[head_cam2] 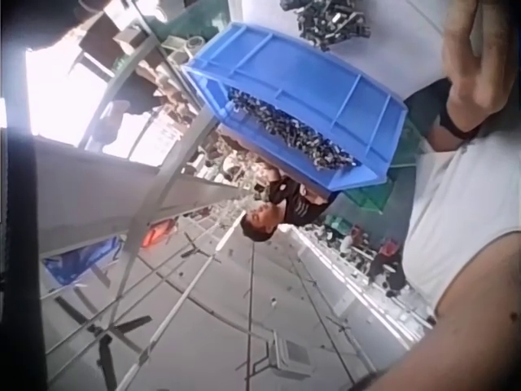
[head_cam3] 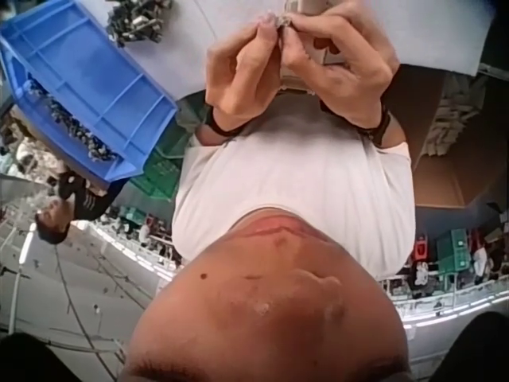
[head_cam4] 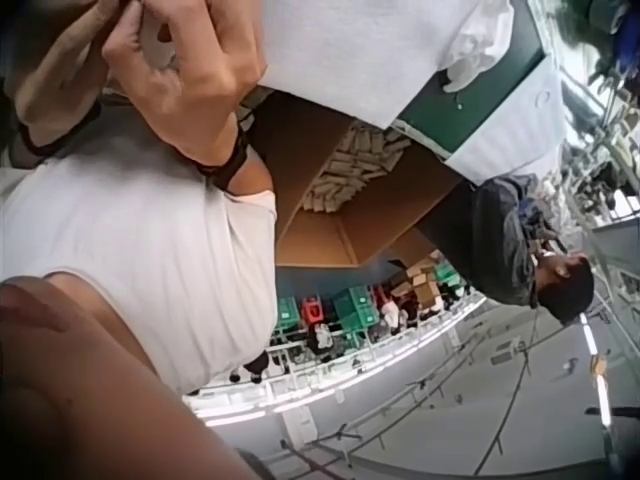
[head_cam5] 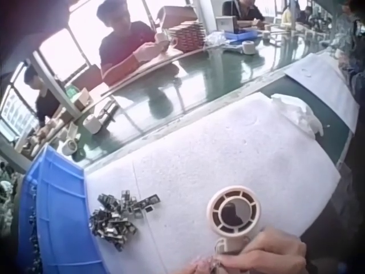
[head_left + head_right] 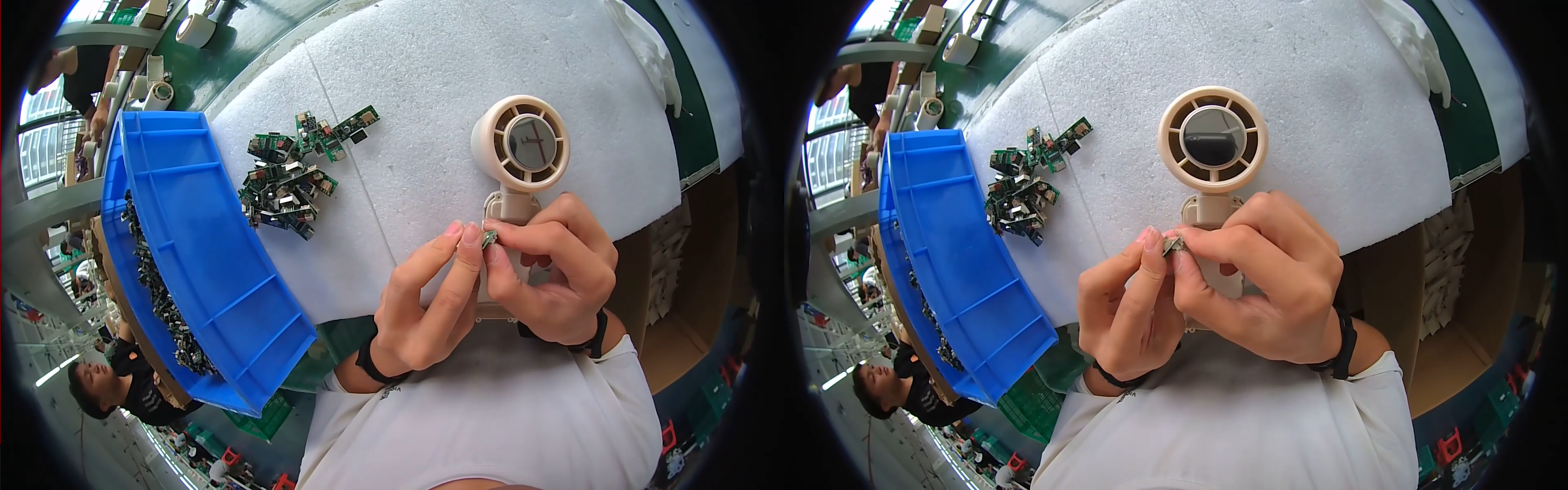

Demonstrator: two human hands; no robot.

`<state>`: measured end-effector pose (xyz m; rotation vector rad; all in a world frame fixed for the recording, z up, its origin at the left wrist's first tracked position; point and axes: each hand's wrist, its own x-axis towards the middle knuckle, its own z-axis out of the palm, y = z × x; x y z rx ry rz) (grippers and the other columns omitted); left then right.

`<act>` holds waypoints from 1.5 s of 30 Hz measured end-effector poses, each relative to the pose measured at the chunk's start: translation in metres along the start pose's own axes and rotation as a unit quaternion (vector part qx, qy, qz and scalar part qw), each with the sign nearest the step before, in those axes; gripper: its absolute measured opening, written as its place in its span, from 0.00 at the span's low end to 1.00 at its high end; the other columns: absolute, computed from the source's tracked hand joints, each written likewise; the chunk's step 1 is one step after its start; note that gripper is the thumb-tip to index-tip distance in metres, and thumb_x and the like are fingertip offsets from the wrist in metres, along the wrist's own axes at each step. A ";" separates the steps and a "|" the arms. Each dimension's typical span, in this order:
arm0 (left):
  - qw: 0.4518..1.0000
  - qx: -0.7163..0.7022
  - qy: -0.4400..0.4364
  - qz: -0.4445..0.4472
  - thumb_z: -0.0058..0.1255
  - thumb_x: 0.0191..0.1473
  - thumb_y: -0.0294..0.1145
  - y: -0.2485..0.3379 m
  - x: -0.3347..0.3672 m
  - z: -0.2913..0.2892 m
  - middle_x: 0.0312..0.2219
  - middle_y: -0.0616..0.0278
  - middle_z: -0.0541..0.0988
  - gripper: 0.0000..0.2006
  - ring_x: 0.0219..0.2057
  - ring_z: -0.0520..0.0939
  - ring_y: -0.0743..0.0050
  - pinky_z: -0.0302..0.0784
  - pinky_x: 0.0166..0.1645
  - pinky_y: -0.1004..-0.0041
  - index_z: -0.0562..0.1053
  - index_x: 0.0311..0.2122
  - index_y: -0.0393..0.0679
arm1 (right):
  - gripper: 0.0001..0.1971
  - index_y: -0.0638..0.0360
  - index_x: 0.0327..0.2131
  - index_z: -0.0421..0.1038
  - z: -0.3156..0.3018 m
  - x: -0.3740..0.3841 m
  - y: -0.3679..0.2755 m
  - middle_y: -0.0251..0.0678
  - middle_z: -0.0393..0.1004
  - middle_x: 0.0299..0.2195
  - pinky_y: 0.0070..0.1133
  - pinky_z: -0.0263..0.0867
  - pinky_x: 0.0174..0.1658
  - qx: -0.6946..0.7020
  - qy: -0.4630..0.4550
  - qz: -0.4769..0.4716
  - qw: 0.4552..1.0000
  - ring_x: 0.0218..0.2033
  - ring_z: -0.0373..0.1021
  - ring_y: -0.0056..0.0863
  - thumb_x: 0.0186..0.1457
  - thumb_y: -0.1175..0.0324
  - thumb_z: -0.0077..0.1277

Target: Assembling small handheld fans by fitting internal components and circuit boards into the housing.

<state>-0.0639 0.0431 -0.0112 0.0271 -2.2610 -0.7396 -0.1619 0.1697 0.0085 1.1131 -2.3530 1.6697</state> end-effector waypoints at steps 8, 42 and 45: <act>1.000 0.016 0.007 0.024 0.57 0.45 0.20 -0.010 -0.005 -0.021 0.45 0.42 0.78 0.18 0.42 0.83 0.53 0.85 0.45 0.66 0.77 0.44 0.25 | 0.07 0.63 0.33 0.79 0.016 -0.007 -0.002 0.32 0.70 0.24 0.19 0.57 0.22 -0.012 -0.022 -0.001 1.000 0.21 0.63 0.21 0.47 0.81 0.61; 0.998 -0.038 0.037 0.016 0.48 0.55 0.24 0.001 -0.008 0.017 0.47 0.49 0.76 0.23 0.46 0.82 0.54 0.81 0.47 0.67 0.69 0.57 0.33 | 0.04 0.67 0.37 0.77 0.011 -0.008 0.027 0.37 0.70 0.30 0.22 0.61 0.33 -0.031 0.060 -0.063 0.996 0.30 0.66 0.28 0.58 0.77 0.56; 0.998 -0.035 0.048 -0.015 0.49 0.54 0.23 0.011 -0.007 0.008 0.47 0.52 0.77 0.22 0.44 0.83 0.56 0.82 0.44 0.67 0.71 0.55 0.34 | 0.03 0.66 0.35 0.76 0.000 -0.021 0.024 0.32 0.67 0.27 0.18 0.57 0.29 -0.066 0.051 0.009 0.997 0.27 0.63 0.22 0.57 0.77 0.56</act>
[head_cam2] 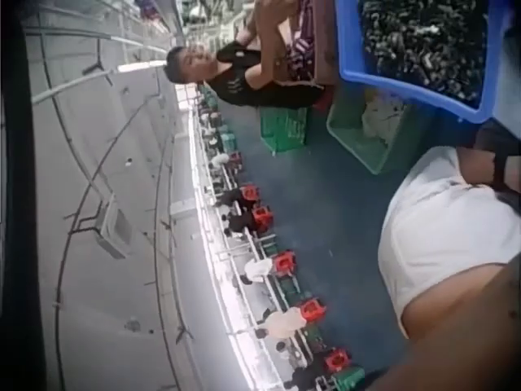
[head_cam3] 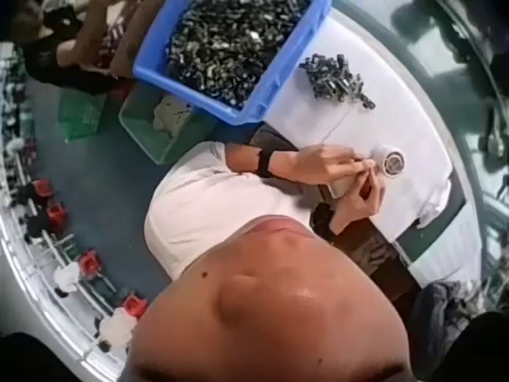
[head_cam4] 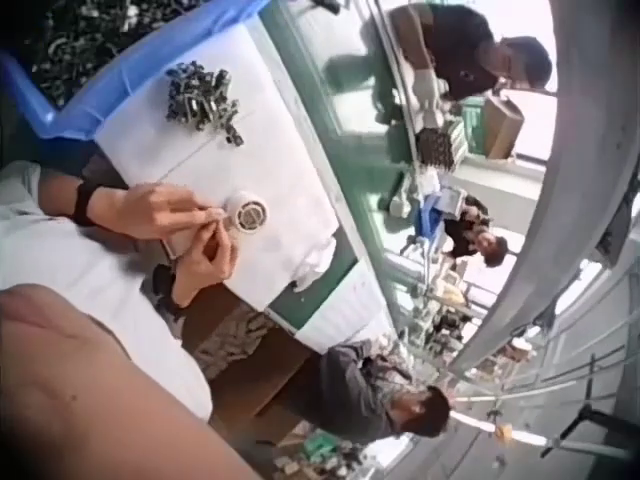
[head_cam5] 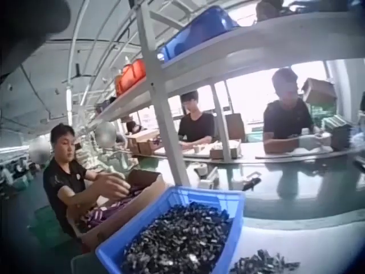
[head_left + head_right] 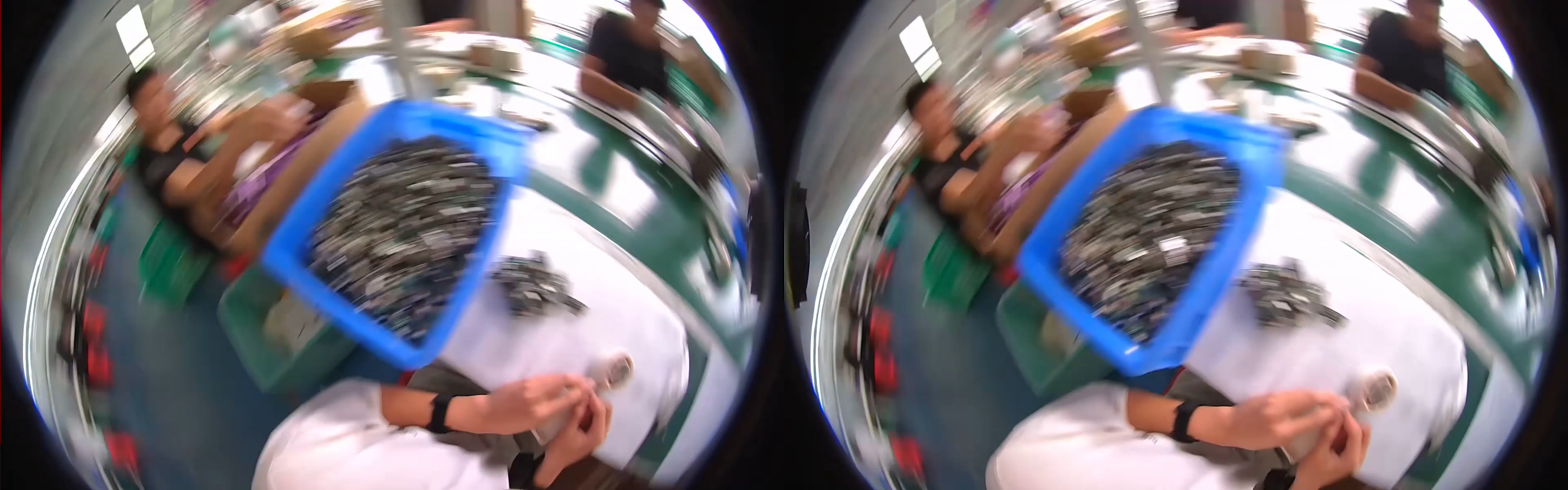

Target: Assembling small handheld fans by fitting internal components and circuit boards into the housing.

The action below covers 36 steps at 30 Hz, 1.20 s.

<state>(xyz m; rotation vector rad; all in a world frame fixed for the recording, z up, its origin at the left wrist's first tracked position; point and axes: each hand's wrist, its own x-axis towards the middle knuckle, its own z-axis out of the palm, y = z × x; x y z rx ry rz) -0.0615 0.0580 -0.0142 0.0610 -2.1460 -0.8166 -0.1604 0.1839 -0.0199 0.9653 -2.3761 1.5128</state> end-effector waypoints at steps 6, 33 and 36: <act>0.989 -0.065 -0.030 -0.133 0.56 0.52 0.16 -0.003 0.010 -0.012 0.43 0.54 0.79 0.19 0.37 0.85 0.56 0.83 0.38 0.67 0.76 0.51 0.38 | 0.04 0.62 0.32 0.80 0.011 0.015 -0.020 0.31 0.70 0.22 0.17 0.59 0.23 0.031 -0.013 0.021 0.999 0.21 0.66 0.19 0.51 0.77 0.63; 0.968 0.191 -0.030 -0.158 0.61 0.50 0.26 -0.032 0.026 -0.080 0.58 0.49 0.69 0.22 0.61 0.65 0.38 0.60 0.65 0.44 0.76 0.52 0.45 | 0.34 0.55 0.58 0.68 -0.039 0.078 -0.025 0.43 0.65 0.53 0.21 0.68 0.40 -0.081 -0.086 -0.083 0.989 0.43 0.70 0.28 0.46 0.67 0.69; 0.953 0.227 -0.045 -0.195 0.59 0.52 0.27 -0.041 0.020 -0.067 0.61 0.47 0.65 0.22 0.65 0.59 0.35 0.52 0.68 0.40 0.76 0.54 0.45 | 0.37 0.53 0.62 0.64 -0.044 0.123 -0.027 0.45 0.63 0.60 0.25 0.71 0.47 -0.078 -0.228 -0.149 0.959 0.51 0.70 0.34 0.48 0.68 0.68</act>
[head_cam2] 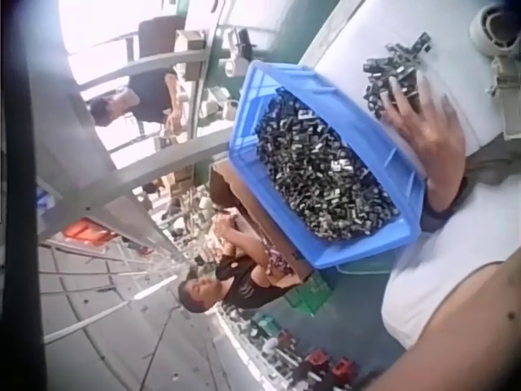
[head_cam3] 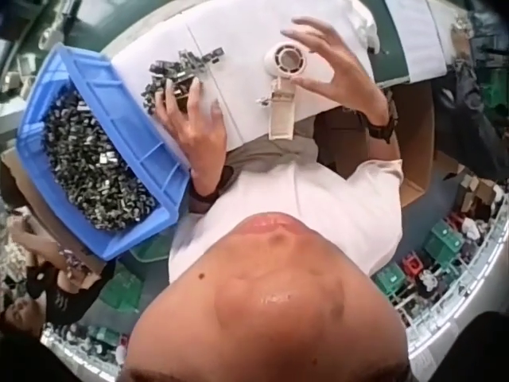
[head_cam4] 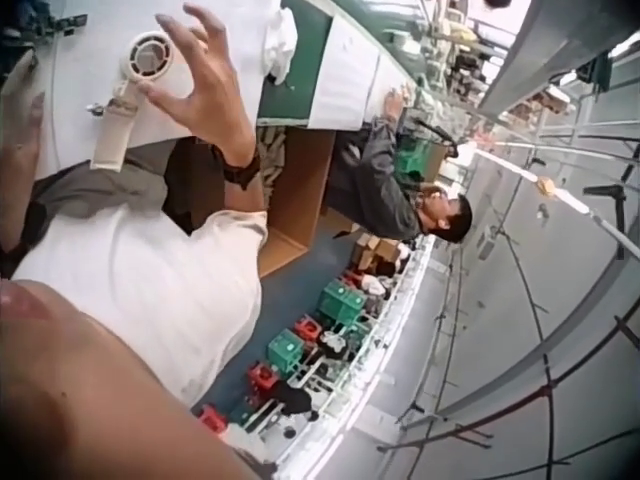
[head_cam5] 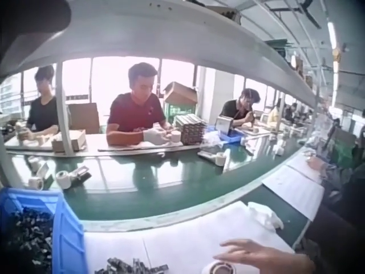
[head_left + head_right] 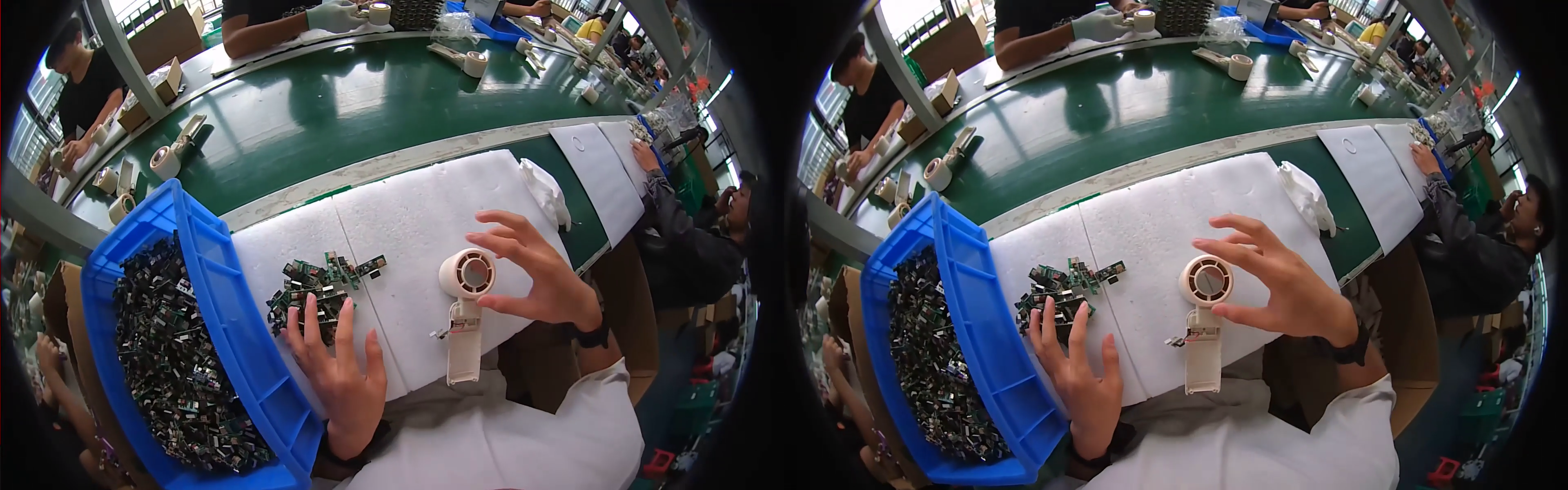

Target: Assembling small handheld fans by fitting internal components and circuit boards into the housing.

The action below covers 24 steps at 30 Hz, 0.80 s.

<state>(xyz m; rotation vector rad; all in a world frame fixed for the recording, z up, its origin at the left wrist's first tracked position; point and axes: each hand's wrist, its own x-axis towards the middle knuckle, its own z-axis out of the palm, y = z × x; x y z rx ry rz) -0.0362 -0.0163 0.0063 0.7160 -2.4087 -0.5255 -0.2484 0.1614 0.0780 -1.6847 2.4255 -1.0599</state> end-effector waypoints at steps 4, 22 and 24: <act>1.000 -0.015 -0.005 0.006 0.58 0.52 0.27 -0.003 0.002 0.000 0.61 0.47 0.65 0.22 0.65 0.59 0.35 0.53 0.68 0.40 0.75 0.54 0.45 | 0.34 0.53 0.61 0.66 -0.025 0.041 0.007 0.44 0.66 0.60 0.28 0.71 0.51 -0.016 -0.262 -0.080 0.962 0.53 0.71 0.38 0.50 0.69 0.67; 0.991 -0.117 0.060 -0.041 0.59 0.51 0.26 -0.004 0.002 -0.014 0.57 0.44 0.70 0.23 0.61 0.68 0.39 0.63 0.66 0.49 0.74 0.54 0.43 | 0.36 0.57 0.49 0.77 -0.003 0.306 0.218 0.40 0.80 0.32 0.21 0.71 0.38 -0.143 -0.073 0.275 0.948 0.32 0.76 0.28 0.48 0.35 0.61; 0.993 -0.072 0.067 -0.061 0.59 0.50 0.25 -0.001 0.006 -0.019 0.57 0.45 0.70 0.22 0.60 0.69 0.38 0.64 0.65 0.49 0.74 0.53 0.44 | 0.35 0.59 0.47 0.77 -0.004 0.324 0.233 0.43 0.81 0.34 0.27 0.73 0.42 -0.164 -0.036 0.260 0.951 0.33 0.78 0.34 0.48 0.36 0.61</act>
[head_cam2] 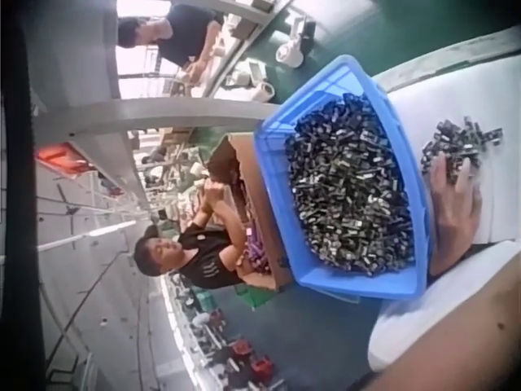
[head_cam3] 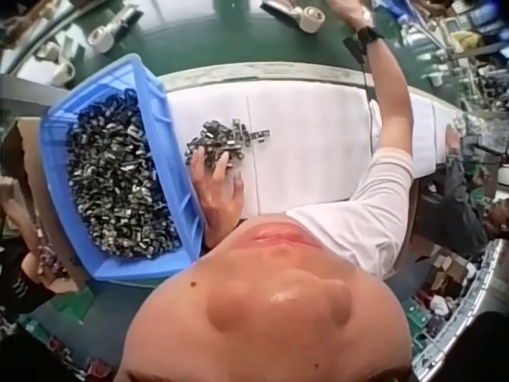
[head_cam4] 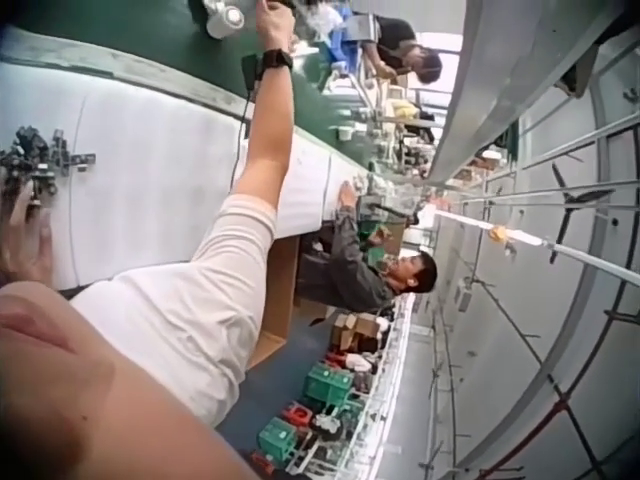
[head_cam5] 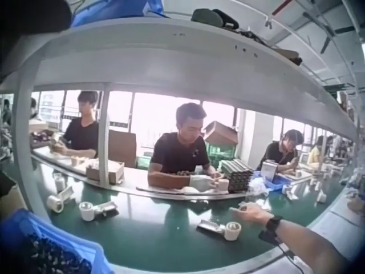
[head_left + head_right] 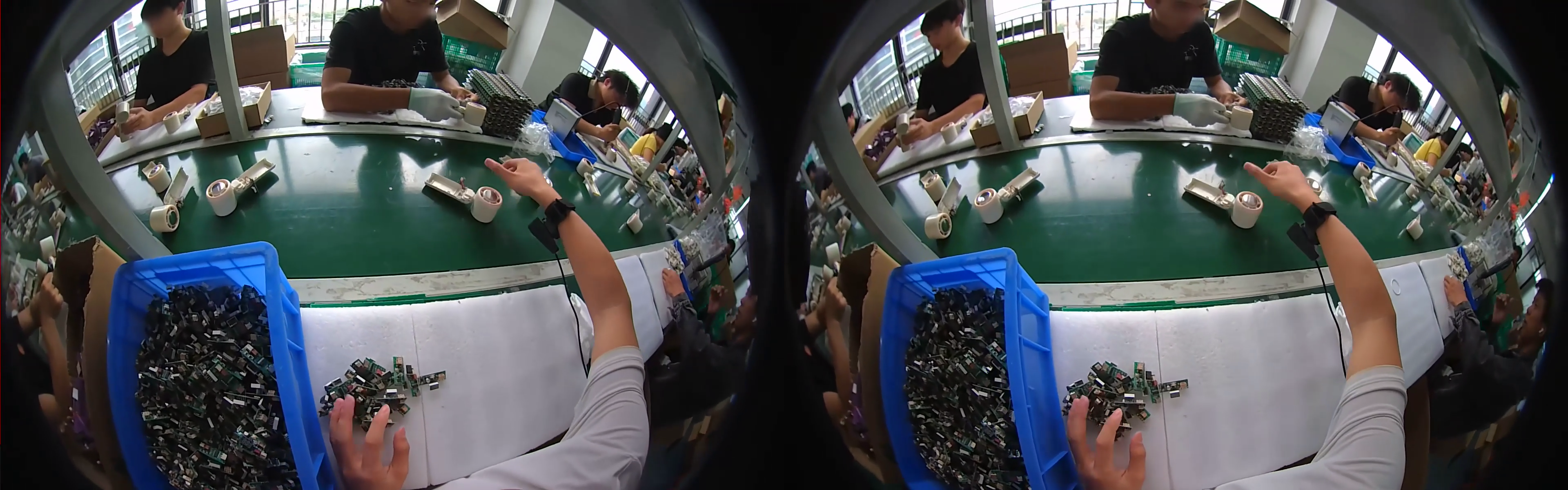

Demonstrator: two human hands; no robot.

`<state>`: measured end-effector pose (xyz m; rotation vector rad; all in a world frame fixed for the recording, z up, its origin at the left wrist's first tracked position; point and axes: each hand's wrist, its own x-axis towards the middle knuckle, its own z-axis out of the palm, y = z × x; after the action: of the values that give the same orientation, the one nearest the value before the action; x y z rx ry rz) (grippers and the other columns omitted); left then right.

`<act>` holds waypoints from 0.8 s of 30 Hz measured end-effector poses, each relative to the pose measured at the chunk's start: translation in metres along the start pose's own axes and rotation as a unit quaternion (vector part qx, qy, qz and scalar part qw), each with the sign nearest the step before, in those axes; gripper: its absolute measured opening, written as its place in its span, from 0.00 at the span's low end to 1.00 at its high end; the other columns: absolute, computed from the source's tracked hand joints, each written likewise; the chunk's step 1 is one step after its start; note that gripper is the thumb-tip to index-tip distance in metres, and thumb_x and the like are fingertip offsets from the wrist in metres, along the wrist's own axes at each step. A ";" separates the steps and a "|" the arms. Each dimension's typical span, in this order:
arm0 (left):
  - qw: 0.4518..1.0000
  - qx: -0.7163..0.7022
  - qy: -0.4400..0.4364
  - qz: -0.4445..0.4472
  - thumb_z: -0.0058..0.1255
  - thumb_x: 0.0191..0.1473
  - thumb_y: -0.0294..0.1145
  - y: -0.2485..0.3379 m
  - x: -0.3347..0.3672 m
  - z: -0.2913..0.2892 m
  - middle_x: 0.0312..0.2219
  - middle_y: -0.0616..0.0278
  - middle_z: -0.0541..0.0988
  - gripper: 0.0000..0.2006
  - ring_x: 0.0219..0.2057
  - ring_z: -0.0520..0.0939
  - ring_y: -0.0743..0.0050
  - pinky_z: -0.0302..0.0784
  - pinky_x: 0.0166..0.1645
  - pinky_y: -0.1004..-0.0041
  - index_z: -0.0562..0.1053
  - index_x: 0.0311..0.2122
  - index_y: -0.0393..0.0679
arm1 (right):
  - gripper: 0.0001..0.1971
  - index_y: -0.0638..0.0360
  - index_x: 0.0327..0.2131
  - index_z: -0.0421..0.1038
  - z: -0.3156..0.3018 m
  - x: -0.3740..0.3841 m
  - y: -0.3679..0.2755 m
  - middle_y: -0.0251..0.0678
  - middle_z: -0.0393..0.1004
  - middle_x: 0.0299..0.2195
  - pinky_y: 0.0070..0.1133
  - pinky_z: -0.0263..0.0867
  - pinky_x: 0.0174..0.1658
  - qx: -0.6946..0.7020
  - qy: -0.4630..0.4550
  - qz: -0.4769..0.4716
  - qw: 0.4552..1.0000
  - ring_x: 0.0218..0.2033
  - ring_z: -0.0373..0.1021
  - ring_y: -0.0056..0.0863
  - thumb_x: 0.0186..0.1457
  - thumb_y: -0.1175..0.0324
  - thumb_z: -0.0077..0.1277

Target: Assembling small handheld fans by fitting internal components and circuit boards into the housing.

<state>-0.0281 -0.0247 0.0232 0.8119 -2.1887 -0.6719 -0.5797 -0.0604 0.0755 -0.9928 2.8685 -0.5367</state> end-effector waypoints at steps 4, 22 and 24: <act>1.000 -0.009 0.010 -0.008 0.59 0.51 0.26 -0.005 -0.002 0.006 0.57 0.46 0.71 0.22 0.60 0.69 0.38 0.64 0.65 0.49 0.74 0.53 0.44 | 0.32 0.60 0.45 0.78 0.002 0.029 0.033 0.47 0.79 0.43 0.32 0.71 0.51 -0.010 0.062 -0.011 0.998 0.44 0.76 0.44 0.48 0.40 0.61; 0.999 -0.005 0.035 0.010 0.62 0.48 0.22 0.000 0.000 0.007 0.45 0.54 0.79 0.14 0.49 0.76 0.50 0.70 0.59 0.55 0.79 0.43 0.42 | 0.26 0.50 0.51 0.71 0.017 0.012 0.098 0.48 0.60 0.56 0.41 0.65 0.58 -0.130 0.114 0.097 0.980 0.56 0.62 0.56 0.48 0.56 0.63; 0.999 -0.015 0.046 0.015 0.62 0.48 0.22 0.000 0.000 0.010 0.42 0.56 0.80 0.13 0.46 0.78 0.52 0.70 0.58 0.55 0.80 0.41 0.42 | 0.27 0.49 0.51 0.71 0.021 0.011 0.098 0.47 0.64 0.55 0.40 0.66 0.57 -0.134 0.136 0.102 0.976 0.55 0.65 0.53 0.47 0.54 0.64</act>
<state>-0.0361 -0.0225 0.0168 0.7775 -2.1004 -0.6377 -0.6425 -0.0020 0.0233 -0.6829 3.3052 -0.2933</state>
